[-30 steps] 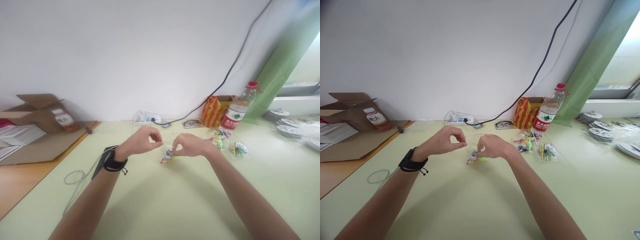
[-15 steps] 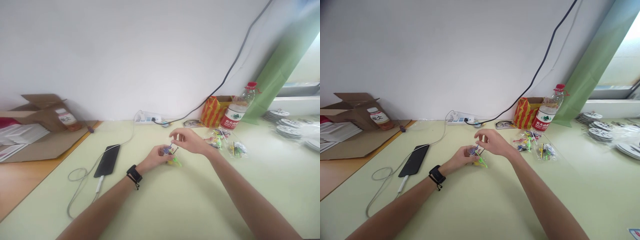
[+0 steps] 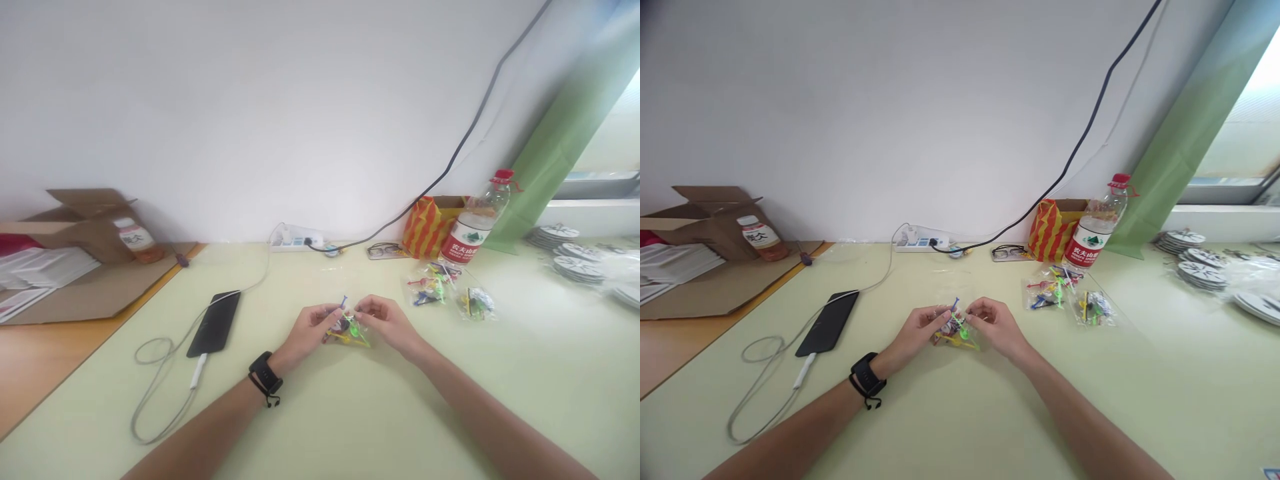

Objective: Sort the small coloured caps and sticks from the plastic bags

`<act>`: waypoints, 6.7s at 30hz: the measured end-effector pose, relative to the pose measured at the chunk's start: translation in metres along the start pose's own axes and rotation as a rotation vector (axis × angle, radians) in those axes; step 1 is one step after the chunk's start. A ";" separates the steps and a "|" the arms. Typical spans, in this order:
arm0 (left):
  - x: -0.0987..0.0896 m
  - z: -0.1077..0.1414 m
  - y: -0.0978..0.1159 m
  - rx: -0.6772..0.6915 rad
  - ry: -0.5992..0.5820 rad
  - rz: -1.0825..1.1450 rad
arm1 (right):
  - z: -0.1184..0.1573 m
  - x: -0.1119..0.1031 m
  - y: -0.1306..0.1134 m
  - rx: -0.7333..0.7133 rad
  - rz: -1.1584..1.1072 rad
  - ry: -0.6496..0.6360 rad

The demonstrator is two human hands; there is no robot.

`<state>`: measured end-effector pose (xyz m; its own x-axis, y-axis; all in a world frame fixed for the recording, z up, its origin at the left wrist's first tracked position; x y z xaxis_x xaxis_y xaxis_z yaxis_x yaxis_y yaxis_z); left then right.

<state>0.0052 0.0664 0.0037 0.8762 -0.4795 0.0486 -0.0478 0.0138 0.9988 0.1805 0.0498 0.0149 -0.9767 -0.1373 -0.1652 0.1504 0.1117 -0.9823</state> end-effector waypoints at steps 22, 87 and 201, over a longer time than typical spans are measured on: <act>0.004 0.006 0.011 0.142 0.153 -0.081 | 0.007 0.021 0.010 0.119 -0.267 0.105; -0.015 -0.004 0.007 0.074 0.053 -0.070 | 0.001 0.004 0.006 -0.030 -0.040 0.002; -0.021 -0.007 0.015 0.086 -0.063 -0.211 | 0.000 0.005 -0.004 -0.099 0.135 -0.062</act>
<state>-0.0101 0.0831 0.0174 0.8398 -0.5174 -0.1643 0.0902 -0.1654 0.9821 0.1748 0.0488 0.0184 -0.9369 -0.1744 -0.3031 0.2609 0.2287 -0.9379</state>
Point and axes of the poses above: each hand's wrist, its own z-axis away from the middle knuckle, its own x-axis out of the palm, y = z × x, the point moved 6 cm from there along -z, towards the middle knuckle, and after that the axes turned 4 degrees about z, right-handed, at the moved point
